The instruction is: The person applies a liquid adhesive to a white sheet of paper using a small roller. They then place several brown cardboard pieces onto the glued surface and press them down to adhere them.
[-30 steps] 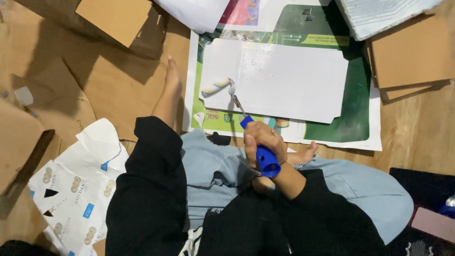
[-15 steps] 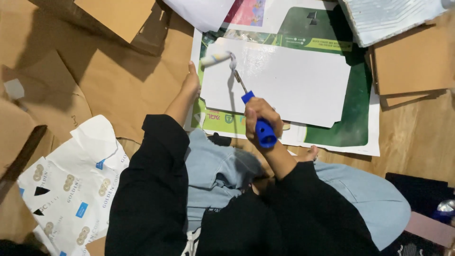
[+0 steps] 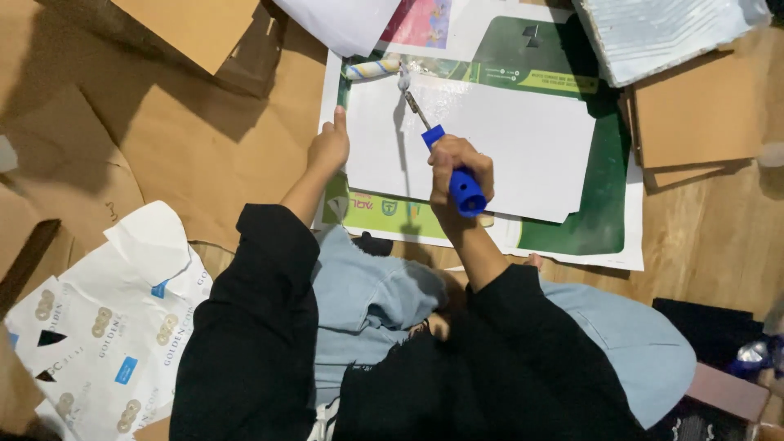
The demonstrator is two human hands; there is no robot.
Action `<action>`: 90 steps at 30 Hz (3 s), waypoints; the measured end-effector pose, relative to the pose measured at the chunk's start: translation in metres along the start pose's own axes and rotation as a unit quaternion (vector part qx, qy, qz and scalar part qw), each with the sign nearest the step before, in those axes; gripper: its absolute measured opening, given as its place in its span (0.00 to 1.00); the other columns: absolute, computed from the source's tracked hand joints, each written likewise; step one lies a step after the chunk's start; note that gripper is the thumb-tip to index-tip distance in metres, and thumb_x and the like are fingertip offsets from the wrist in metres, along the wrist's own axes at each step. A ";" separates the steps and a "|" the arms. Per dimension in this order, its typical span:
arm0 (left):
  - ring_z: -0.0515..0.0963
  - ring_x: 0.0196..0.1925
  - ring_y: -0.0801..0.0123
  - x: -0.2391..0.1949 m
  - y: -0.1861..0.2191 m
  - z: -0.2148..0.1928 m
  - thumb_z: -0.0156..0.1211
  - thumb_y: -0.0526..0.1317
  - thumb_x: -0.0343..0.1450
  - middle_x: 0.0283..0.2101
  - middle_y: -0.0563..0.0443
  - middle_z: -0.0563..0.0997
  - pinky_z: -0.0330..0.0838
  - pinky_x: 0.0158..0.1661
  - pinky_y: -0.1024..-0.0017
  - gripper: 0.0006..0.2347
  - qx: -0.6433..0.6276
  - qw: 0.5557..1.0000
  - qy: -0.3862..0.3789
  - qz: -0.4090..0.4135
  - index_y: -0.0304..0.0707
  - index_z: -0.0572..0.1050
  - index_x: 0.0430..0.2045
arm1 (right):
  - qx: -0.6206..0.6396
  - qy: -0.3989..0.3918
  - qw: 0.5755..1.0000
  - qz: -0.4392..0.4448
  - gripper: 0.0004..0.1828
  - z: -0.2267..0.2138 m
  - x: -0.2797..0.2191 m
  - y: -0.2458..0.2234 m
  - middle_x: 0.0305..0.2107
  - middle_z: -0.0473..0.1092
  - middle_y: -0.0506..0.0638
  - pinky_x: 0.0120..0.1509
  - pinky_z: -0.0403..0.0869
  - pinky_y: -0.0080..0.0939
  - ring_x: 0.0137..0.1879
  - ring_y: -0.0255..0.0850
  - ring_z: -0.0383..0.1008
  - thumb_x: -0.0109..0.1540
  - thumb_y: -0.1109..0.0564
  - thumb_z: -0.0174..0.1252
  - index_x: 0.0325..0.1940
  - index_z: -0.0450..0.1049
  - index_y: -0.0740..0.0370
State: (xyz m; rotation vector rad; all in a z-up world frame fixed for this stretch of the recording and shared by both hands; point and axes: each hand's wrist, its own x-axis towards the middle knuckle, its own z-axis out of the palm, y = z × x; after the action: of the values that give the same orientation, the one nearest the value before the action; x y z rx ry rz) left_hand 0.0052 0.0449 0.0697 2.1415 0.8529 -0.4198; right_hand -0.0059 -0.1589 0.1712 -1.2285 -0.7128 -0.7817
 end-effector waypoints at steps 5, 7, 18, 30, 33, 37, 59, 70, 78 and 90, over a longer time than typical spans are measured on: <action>0.64 0.60 0.37 -0.011 0.009 -0.016 0.12 0.59 0.73 0.53 0.23 0.67 0.58 0.56 0.47 0.35 -0.011 1.000 0.001 0.014 0.22 0.59 0.55 | -0.069 -0.050 0.995 0.050 0.09 -0.018 0.004 -0.041 0.20 0.66 0.48 0.40 0.70 0.39 0.26 0.36 0.68 0.62 0.69 0.51 0.32 0.61 0.61; 0.64 0.60 0.37 -0.018 0.012 -0.017 0.12 0.58 0.73 0.53 0.23 0.68 0.57 0.57 0.47 0.35 -0.003 1.000 0.003 0.013 0.22 0.60 0.55 | -0.008 -0.015 0.999 0.036 0.10 -0.021 -0.013 -0.032 0.15 0.67 0.55 0.33 0.71 0.48 0.19 0.46 0.67 0.57 0.73 0.53 0.27 0.61 0.66; 0.64 0.60 0.39 -0.031 0.016 -0.024 0.11 0.57 0.72 0.51 0.25 0.70 0.56 0.57 0.48 0.36 -0.010 1.000 0.001 0.008 0.21 0.65 0.50 | -0.065 -0.058 0.993 0.080 0.07 -0.042 -0.003 -0.051 0.22 0.68 0.50 0.43 0.70 0.42 0.26 0.40 0.69 0.64 0.64 0.48 0.32 0.60 0.62; 0.69 0.57 0.46 -0.026 0.014 -0.019 0.13 0.59 0.71 0.48 0.30 0.73 0.59 0.56 0.52 0.37 -0.019 0.999 -0.007 -0.033 0.22 0.70 0.45 | -0.100 -0.051 0.993 0.048 0.08 -0.049 0.004 -0.055 0.21 0.69 0.53 0.40 0.71 0.46 0.24 0.46 0.70 0.60 0.68 0.54 0.30 0.61 0.65; 0.68 0.58 0.45 -0.002 -0.005 -0.004 0.13 0.59 0.71 0.50 0.29 0.72 0.59 0.56 0.51 0.37 -0.009 1.000 -0.009 -0.026 0.22 0.70 0.45 | -0.108 -0.062 0.991 0.038 0.07 -0.047 0.005 -0.045 0.21 0.67 0.52 0.41 0.70 0.45 0.25 0.44 0.69 0.63 0.66 0.51 0.32 0.60 0.63; 0.67 0.59 0.44 -0.018 0.011 -0.008 0.13 0.58 0.72 0.50 0.27 0.71 0.59 0.56 0.51 0.37 -0.009 1.000 -0.015 -0.012 0.20 0.69 0.45 | -0.048 0.033 0.998 0.011 0.11 -0.040 0.003 -0.001 0.17 0.64 0.56 0.35 0.70 0.48 0.21 0.47 0.67 0.57 0.72 0.55 0.29 0.59 0.67; 0.69 0.54 0.46 0.014 -0.008 -0.021 0.14 0.60 0.67 0.52 0.33 0.70 0.62 0.51 0.56 0.36 0.040 0.997 -0.027 -0.061 0.31 0.67 0.51 | 0.018 0.247 0.918 0.309 0.11 -0.122 0.043 -0.014 0.16 0.61 0.46 0.25 0.69 0.37 0.20 0.37 0.63 0.62 0.62 0.62 0.36 0.65 0.55; 0.77 0.33 0.53 -0.005 -0.005 -0.060 0.16 0.63 0.63 0.43 0.39 0.76 0.72 0.30 0.61 0.36 -0.134 0.978 0.096 -0.125 0.41 0.68 0.53 | 0.203 0.296 0.865 0.350 0.08 -0.006 -0.014 -0.001 0.16 0.62 0.45 0.28 0.69 0.35 0.20 0.34 0.63 0.60 0.63 0.57 0.32 0.65 0.54; 0.73 0.25 0.62 0.039 -0.020 -0.012 0.18 0.67 0.64 0.25 0.47 0.74 0.68 0.29 0.70 0.35 -0.148 0.970 -0.008 -0.195 0.33 0.71 0.27 | 0.047 0.361 0.884 0.295 0.11 -0.089 0.053 0.004 0.13 0.60 0.46 0.22 0.64 0.35 0.17 0.35 0.60 0.57 0.59 0.61 0.27 0.64 0.57; 0.78 0.27 0.58 0.003 -0.005 -0.007 0.15 0.60 0.70 0.26 0.42 0.76 0.71 0.36 0.62 0.33 -0.047 0.997 0.011 -0.057 0.31 0.71 0.35 | 0.028 0.367 0.883 0.291 0.09 -0.111 0.033 0.036 0.12 0.62 0.47 0.20 0.67 0.36 0.15 0.36 0.64 0.59 0.62 0.58 0.29 0.64 0.59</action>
State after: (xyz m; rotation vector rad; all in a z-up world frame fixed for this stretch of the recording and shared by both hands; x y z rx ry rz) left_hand 0.0042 0.0538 0.0701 2.0201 0.9911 -0.4074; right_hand 0.0484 -0.2666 0.1577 -0.9085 0.2560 -0.6343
